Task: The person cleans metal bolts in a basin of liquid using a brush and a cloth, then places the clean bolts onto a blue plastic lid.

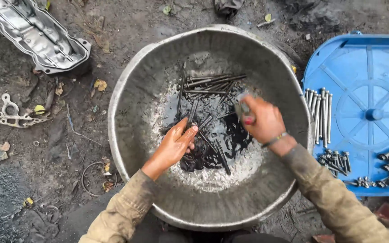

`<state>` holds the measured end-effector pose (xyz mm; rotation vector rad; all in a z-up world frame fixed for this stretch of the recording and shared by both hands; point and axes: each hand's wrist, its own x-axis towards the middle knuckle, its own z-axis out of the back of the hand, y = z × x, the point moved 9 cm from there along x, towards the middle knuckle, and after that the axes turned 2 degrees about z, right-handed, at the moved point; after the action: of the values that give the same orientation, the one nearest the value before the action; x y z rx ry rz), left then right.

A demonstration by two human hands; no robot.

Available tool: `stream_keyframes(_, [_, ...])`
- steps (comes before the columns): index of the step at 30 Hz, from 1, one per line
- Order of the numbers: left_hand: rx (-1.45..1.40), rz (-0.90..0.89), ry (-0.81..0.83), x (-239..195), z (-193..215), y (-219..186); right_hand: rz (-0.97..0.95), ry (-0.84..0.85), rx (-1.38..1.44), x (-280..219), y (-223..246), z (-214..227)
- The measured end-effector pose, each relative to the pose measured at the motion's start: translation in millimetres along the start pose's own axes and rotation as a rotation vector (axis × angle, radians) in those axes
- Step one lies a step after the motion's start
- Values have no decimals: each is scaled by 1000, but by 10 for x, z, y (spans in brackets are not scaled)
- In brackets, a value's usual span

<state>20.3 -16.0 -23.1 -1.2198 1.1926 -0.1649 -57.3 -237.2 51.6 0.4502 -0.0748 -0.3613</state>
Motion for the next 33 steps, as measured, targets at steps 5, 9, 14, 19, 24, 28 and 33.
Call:
stream_keyframes(5, [84, -169, 45, 26, 22, -161, -36, 321, 51, -502, -14, -790])
stream_keyframes(9, [235, -218, 21, 42, 24, -251, -47, 341, 515, -428, 246, -741])
stream_keyframes(14, [512, -363, -146, -28, -9, -441, 44, -97, 825, -367, 667, 139])
stream_keyframes(19, [662, -330, -200, -73, -197, -579, 91, -310, 465, -72, 650, 457])
stream_keyframes(24, [893, -312, -230, -9, -145, -532, 155, -192, 518, -243, 719, 471])
stream_keyframes(28, [1074, -231, -209, 109, -129, -373, 246, -170, 480, -401, 877, 260])
stream_keyframes(33, [1156, -163, -101, 158, -184, -268, -71, -43, 180, -680, -93, -117])
